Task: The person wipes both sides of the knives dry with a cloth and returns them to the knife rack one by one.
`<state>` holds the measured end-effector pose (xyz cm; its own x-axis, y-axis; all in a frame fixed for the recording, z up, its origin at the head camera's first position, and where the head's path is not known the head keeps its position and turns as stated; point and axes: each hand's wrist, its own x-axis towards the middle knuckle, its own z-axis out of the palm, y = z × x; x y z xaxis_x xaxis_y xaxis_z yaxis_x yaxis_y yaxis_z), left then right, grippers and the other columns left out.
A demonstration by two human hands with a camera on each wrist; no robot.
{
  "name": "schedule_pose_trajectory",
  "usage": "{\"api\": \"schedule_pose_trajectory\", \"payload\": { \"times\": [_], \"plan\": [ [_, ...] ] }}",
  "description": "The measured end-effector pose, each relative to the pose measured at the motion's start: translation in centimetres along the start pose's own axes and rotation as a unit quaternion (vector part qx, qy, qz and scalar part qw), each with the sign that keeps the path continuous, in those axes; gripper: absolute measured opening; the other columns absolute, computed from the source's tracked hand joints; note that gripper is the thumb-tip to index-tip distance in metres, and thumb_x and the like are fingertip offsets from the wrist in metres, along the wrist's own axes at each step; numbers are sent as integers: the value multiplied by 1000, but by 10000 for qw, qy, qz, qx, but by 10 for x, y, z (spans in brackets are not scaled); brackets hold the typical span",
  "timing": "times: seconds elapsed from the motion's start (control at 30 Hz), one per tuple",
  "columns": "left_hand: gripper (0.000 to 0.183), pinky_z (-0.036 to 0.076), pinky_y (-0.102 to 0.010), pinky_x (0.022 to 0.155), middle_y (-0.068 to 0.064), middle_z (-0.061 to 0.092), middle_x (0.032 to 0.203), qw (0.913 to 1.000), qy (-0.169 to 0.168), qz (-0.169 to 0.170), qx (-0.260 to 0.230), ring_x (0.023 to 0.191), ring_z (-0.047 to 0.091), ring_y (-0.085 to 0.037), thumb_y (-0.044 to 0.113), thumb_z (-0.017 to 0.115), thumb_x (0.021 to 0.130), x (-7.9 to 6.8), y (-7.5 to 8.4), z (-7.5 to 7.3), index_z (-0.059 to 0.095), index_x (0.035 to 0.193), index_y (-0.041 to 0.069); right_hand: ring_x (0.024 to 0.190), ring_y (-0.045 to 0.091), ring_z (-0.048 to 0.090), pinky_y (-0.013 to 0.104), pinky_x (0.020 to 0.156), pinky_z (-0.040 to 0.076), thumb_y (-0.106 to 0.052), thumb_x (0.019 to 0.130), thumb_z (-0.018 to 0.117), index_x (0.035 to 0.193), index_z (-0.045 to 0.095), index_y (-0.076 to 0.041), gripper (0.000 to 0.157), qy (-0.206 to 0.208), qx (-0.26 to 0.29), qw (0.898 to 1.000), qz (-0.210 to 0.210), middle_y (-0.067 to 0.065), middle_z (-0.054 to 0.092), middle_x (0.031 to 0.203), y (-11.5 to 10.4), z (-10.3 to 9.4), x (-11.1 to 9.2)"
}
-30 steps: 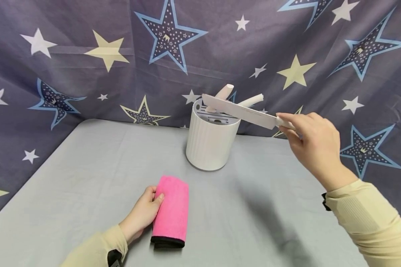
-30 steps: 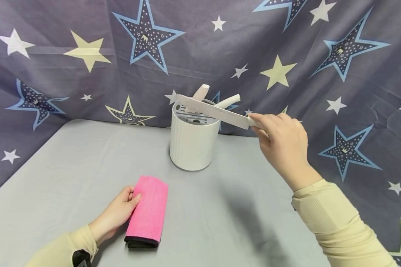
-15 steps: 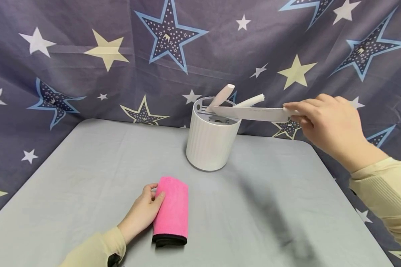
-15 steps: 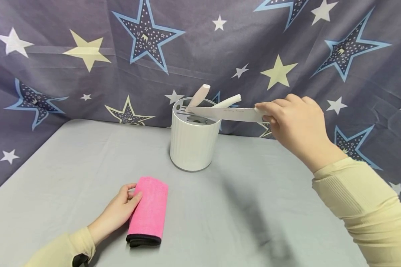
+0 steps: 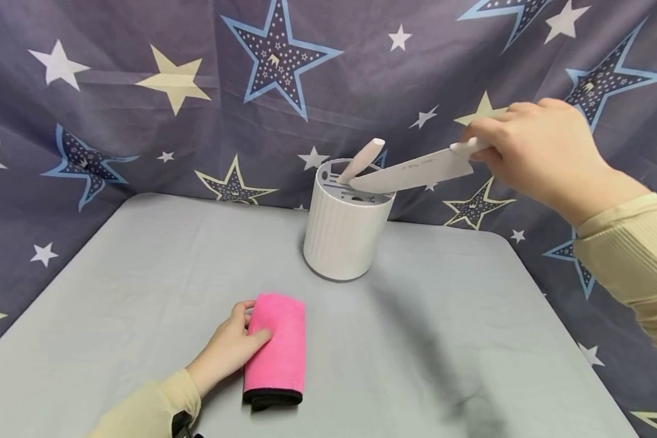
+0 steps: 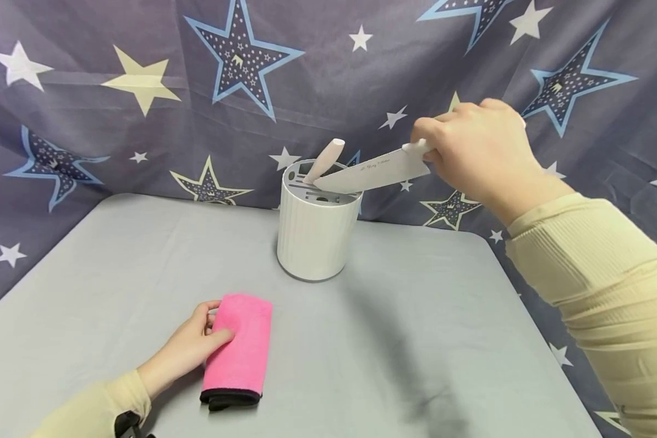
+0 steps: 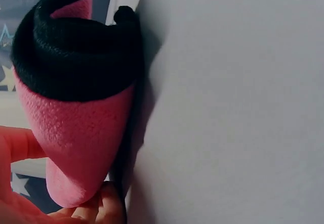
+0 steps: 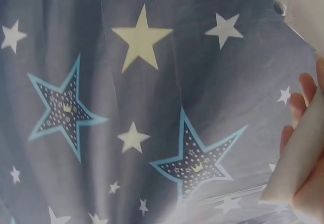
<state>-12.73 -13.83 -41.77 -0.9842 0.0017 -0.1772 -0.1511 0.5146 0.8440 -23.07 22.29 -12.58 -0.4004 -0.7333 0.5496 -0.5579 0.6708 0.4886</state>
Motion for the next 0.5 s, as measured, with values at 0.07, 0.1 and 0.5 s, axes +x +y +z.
{"api": "schedule_pose_trajectory", "payload": {
  "times": [0.07, 0.1, 0.5],
  "plan": [
    [69, 51, -34, 79, -20, 62, 121, 9999, 15, 37, 130, 97, 66, -21, 21, 63, 90, 0, -2, 0, 32, 144, -7, 67, 32, 60, 46, 59, 38, -2, 76, 72, 100, 72, -12, 26, 54, -142, 9998, -140, 8, 74, 86, 0, 0, 7],
    [68, 51, -35, 80, -20, 62, 120, 9998, 29, 61, 174, 98, 66, -22, 22, 63, 91, 0, -2, -1, 32, 144, -8, 68, 31, 60, 45, 61, 37, -2, 76, 71, 98, 72, -13, 25, 82, -186, 9996, -202, 8, 74, 85, 0, 0, 10],
    [64, 47, -52, 99, -26, 58, 132, 9990, 206, 2, 386, 118, 60, -36, 23, 59, 93, -1, -3, 5, 33, 144, -5, 72, 32, 55, 47, 70, 38, 1, 78, 61, 89, 74, -20, 27, -92, -567, 9976, -382, 11, 57, 80, -26, 37, 37]
  ]
}}
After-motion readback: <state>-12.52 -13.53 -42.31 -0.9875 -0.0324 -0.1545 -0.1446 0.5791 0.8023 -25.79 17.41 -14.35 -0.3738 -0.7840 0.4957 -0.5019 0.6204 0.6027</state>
